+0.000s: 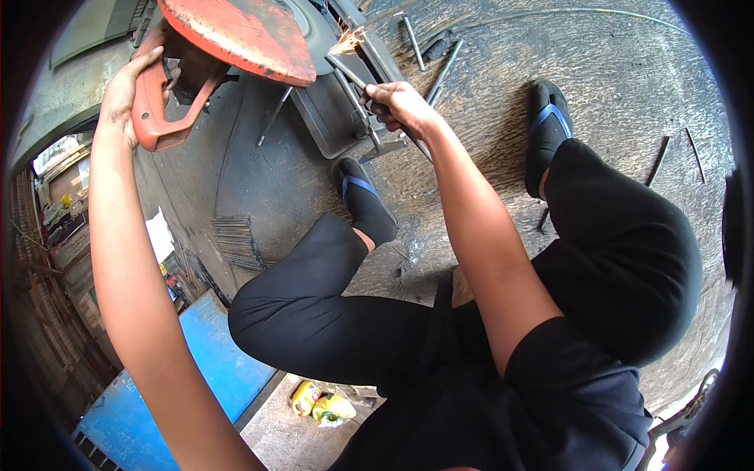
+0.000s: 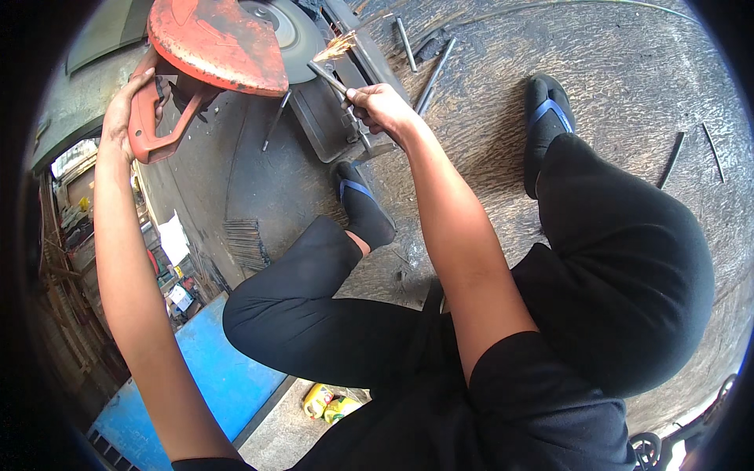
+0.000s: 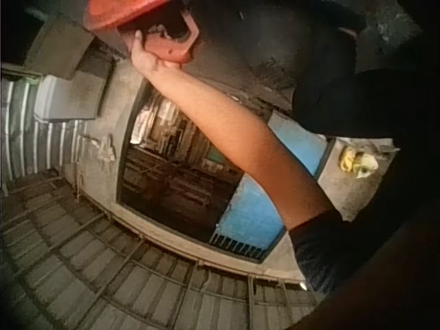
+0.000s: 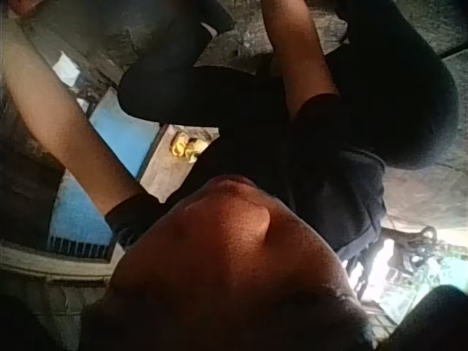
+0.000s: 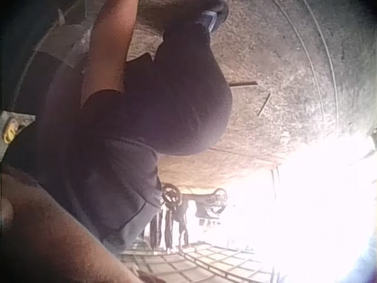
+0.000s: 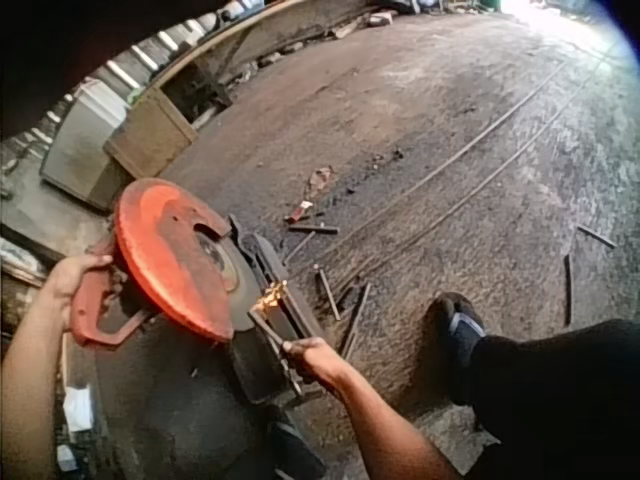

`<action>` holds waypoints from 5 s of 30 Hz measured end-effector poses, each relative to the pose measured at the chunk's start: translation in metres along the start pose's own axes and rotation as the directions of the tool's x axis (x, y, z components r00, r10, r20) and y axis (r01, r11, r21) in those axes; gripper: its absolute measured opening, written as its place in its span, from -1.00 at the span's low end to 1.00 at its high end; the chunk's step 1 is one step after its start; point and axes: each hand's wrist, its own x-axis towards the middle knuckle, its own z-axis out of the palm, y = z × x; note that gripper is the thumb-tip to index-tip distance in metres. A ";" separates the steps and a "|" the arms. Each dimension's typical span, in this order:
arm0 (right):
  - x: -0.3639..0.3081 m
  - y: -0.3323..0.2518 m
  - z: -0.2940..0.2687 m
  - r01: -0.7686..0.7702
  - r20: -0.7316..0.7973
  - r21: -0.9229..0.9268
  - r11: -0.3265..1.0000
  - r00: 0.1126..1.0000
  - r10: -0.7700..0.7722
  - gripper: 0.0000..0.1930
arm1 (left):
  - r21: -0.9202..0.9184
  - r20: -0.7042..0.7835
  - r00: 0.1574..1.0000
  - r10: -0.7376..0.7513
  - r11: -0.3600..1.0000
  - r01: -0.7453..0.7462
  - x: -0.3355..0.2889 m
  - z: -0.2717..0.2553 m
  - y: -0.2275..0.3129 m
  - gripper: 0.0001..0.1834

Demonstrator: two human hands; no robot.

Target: Cutting metal rods into smaller pieces using a metal chop saw.

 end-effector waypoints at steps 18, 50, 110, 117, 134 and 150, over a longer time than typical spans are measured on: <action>0.014 0.014 0.009 0.193 -0.214 -0.570 0.798 0.903 -0.371 -0.67 | -0.013 -0.005 1.000 -0.002 1.000 0.002 0.001 0.000 -0.001 -0.53; 0.006 0.010 0.004 -0.066 0.071 0.185 0.981 0.996 0.053 -0.70 | -0.042 0.021 1.000 0.002 0.999 -0.001 0.000 0.000 -0.002 -0.61; 0.003 0.010 0.008 0.009 -0.021 0.032 0.999 1.000 -0.009 -0.75 | 0.003 0.008 0.999 -0.031 1.000 0.031 0.004 -0.003 -0.002 -0.58; 0.007 0.015 0.015 0.098 -0.123 -0.151 0.984 0.985 -0.117 -0.74 | -0.007 0.012 1.000 -0.017 1.000 0.017 0.002 -0.002 -0.001 -0.59; 0.008 0.020 0.025 0.263 -0.205 -0.720 0.643 0.804 -0.559 -0.72 | 0.015 0.000 1.000 -0.029 0.999 0.029 0.004 -0.003 -0.001 -0.55; 0.004 0.028 0.029 0.280 -0.202 -0.824 0.492 0.666 -0.718 -0.81 | 0.000 0.010 1.000 -0.024 1.000 0.024 0.008 -0.006 -0.005 -0.53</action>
